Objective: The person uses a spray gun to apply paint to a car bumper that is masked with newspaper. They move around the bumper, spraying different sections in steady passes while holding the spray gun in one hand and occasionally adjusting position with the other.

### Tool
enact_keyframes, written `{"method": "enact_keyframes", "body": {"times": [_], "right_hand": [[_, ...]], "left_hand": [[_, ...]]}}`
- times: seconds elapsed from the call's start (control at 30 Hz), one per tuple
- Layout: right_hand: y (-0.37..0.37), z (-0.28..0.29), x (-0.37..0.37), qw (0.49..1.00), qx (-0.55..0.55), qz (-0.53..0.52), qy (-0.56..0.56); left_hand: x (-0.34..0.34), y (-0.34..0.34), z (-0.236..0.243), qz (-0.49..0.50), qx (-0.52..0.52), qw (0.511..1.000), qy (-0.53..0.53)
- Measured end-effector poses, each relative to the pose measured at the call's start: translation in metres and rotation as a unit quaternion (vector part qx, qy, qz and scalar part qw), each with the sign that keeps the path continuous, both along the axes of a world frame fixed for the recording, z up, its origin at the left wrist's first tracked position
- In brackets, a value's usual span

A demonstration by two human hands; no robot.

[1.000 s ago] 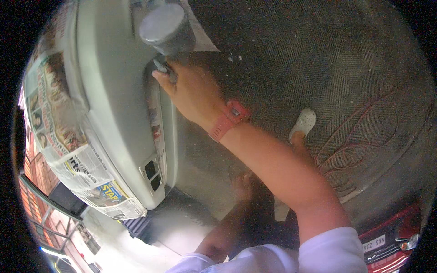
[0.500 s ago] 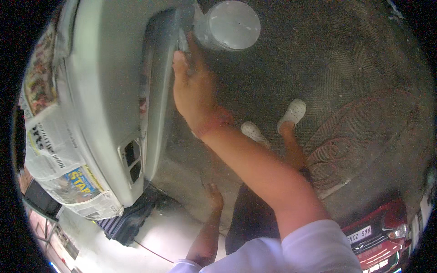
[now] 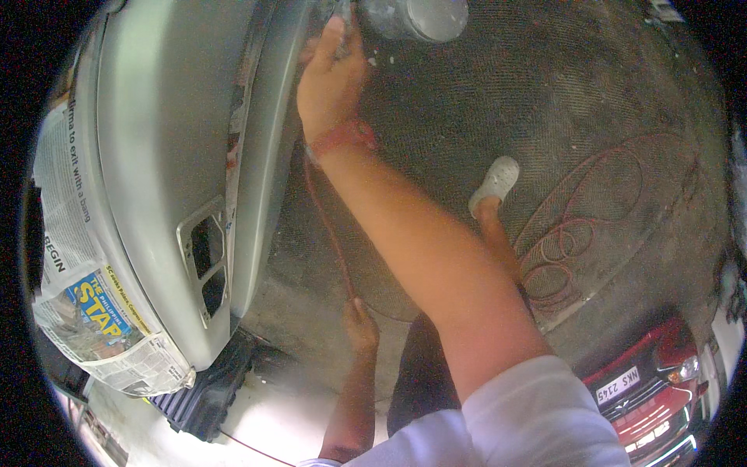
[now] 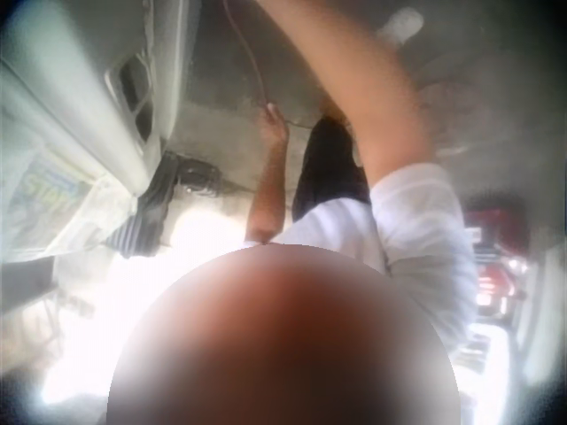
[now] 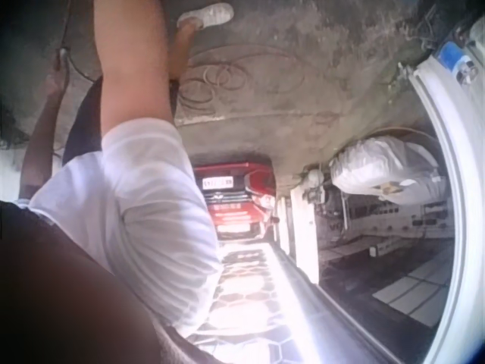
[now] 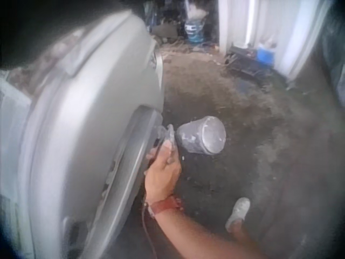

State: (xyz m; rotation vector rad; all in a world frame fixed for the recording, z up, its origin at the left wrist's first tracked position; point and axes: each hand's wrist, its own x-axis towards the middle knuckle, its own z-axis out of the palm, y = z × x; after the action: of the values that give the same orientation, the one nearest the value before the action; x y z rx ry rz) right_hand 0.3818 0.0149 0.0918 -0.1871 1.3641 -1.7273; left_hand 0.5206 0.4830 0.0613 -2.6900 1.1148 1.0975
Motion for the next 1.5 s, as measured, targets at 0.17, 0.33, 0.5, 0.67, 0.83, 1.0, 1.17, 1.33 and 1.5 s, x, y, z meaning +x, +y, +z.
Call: {"method": "enact_keyframes", "body": {"times": [0.17, 0.33, 0.5, 0.67, 0.83, 1.0, 1.17, 1.33, 1.5], "right_hand": [[0.033, 0.01, -0.018, 0.994, -0.055, 0.09, 0.014], [0.043, 0.027, -0.054, 0.988, -0.076, 0.132, -0.031], [0.003, 0.004, -0.123, 0.983, 0.009, 0.182, -0.005], [-0.052, -0.02, -0.18, 0.978, 0.077, 0.186, 0.047], [-0.082, -0.032, -0.225, 0.935, 0.063, 0.314, 0.151], [-0.103, -0.053, -0.258, 0.877, 0.034, 0.439, 0.193], [-0.158, -0.077, -0.289, 0.895, -0.058, 0.341, 0.282], [-0.192, -0.097, -0.324, 0.848, -0.11, 0.393, 0.339], [-0.213, -0.111, -0.352, 0.741, -0.155, 0.577, 0.308]], "left_hand": [[-0.012, 0.002, 0.008, -0.047, -0.028, 0.998, -0.005], [-0.025, 0.016, 0.014, -0.059, -0.002, 0.998, -0.017], [-0.044, 0.004, 0.017, -0.074, 0.093, 0.992, 0.042], [-0.078, -0.012, 0.02, -0.151, 0.012, 0.985, 0.079], [-0.11, -0.029, 0.026, -0.139, 0.002, 0.989, 0.053], [-0.157, -0.105, 0.027, -0.211, -0.072, 0.974, -0.029], [-0.215, -0.204, 0.021, -0.195, -0.056, 0.979, -0.017], [-0.291, -0.286, -0.013, -0.173, 0.018, 0.984, 0.036], [-0.388, -0.398, -0.033, -0.247, 0.003, 0.961, 0.125]]}}
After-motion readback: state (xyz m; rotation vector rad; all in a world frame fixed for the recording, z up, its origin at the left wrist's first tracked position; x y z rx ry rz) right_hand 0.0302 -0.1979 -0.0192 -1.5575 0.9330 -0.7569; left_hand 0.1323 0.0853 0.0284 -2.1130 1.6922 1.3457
